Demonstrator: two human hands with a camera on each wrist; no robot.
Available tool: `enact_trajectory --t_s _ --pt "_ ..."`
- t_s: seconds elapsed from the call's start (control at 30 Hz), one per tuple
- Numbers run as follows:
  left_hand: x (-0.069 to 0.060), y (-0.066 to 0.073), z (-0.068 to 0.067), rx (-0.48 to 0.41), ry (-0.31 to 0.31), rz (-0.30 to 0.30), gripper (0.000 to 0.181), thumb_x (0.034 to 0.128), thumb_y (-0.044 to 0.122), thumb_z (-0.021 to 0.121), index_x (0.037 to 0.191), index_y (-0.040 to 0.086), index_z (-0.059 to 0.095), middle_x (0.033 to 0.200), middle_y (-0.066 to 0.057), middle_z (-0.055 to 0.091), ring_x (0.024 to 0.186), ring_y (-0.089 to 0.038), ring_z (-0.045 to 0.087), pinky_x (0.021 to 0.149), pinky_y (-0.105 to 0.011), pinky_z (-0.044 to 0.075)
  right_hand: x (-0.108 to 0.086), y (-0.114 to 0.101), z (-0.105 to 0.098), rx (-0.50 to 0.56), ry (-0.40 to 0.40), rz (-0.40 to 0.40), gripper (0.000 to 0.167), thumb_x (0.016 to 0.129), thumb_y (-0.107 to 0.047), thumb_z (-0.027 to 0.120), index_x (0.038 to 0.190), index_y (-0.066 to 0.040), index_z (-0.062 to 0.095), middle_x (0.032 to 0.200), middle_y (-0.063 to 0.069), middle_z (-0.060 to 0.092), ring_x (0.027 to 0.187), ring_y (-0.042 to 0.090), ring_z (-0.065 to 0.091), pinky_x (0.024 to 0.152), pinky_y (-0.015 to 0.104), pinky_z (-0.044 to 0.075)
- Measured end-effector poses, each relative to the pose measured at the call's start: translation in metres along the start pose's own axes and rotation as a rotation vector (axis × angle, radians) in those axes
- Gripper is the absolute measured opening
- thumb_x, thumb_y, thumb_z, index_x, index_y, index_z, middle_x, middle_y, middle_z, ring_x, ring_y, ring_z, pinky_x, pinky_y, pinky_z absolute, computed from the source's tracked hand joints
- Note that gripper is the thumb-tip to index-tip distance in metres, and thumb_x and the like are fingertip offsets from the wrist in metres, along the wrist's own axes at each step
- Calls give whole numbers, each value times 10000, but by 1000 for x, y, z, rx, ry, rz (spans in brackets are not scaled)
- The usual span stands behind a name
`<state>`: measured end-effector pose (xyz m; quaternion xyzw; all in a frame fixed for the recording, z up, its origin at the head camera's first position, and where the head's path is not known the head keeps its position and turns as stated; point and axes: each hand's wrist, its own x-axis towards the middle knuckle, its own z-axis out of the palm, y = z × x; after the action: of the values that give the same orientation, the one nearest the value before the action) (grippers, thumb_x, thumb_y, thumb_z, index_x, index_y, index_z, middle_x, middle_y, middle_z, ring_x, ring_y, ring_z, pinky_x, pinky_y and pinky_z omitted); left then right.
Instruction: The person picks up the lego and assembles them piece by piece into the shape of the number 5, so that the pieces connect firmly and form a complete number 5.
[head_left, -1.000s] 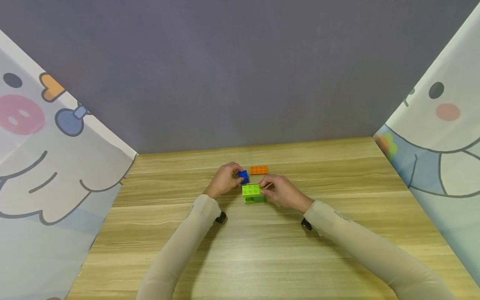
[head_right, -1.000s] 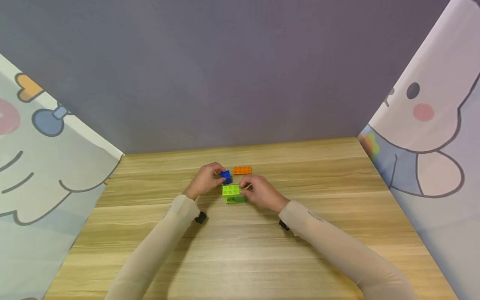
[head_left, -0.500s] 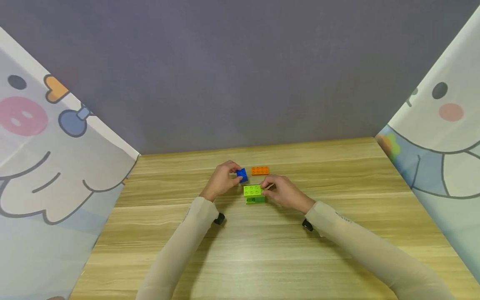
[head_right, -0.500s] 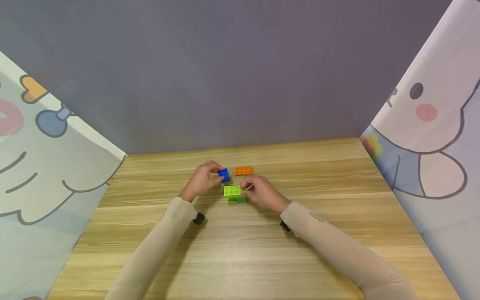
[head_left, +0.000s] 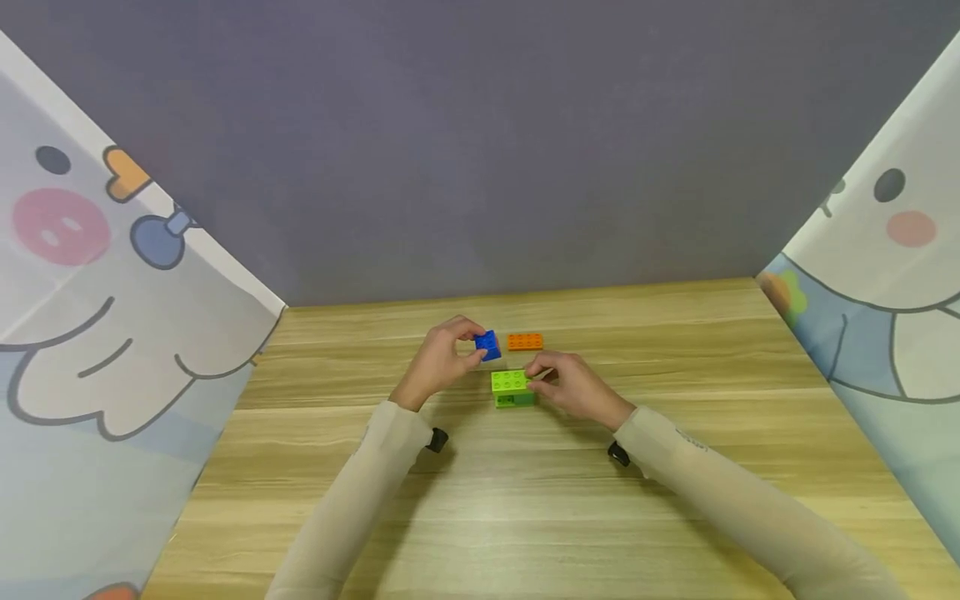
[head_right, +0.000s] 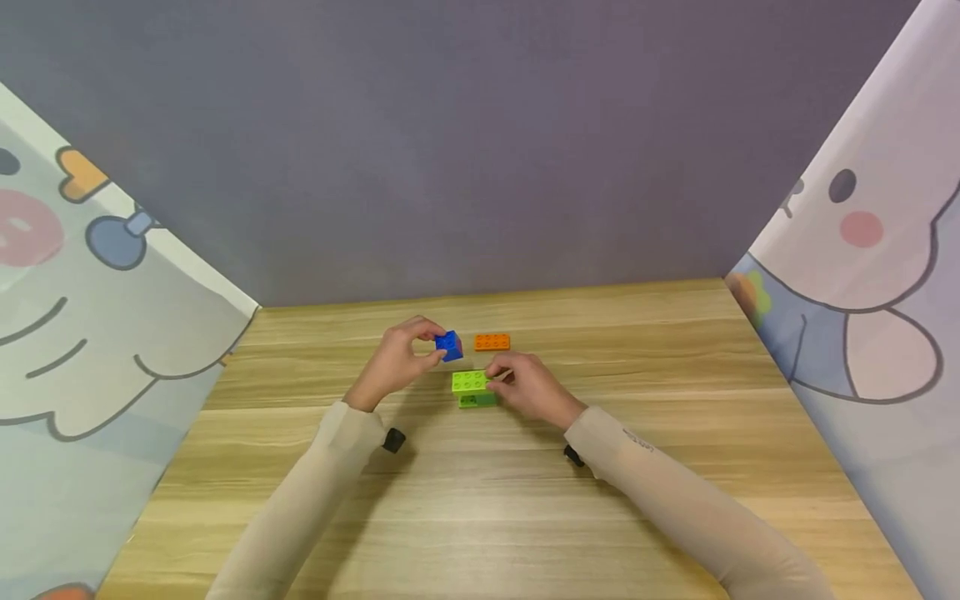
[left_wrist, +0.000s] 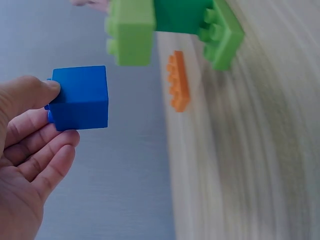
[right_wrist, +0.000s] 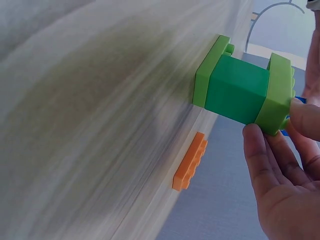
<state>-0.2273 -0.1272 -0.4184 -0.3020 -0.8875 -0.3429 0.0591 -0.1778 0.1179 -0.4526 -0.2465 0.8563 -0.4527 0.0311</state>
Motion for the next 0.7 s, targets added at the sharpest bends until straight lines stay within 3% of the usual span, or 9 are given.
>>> enact_trajectory --t_s 0.37,0.7 --pt "-15 24 -13 17 -12 42 245 832 159 743 1058 99 670 1041 30 613 930 -129 606 807 -277 504 0 0 0 1 3 25 83 877 -55 674 949 -94 658 1045 24 632 866 173 635 726 219 522" --pt "-22 27 -8 -18 -42 98 224 831 125 742 1040 83 672 1030 19 620 930 -208 628 807 -302 512 1 0 0 0 1 13 83 876 -49 673 951 -81 658 1047 40 635 876 195 635 733 226 524"
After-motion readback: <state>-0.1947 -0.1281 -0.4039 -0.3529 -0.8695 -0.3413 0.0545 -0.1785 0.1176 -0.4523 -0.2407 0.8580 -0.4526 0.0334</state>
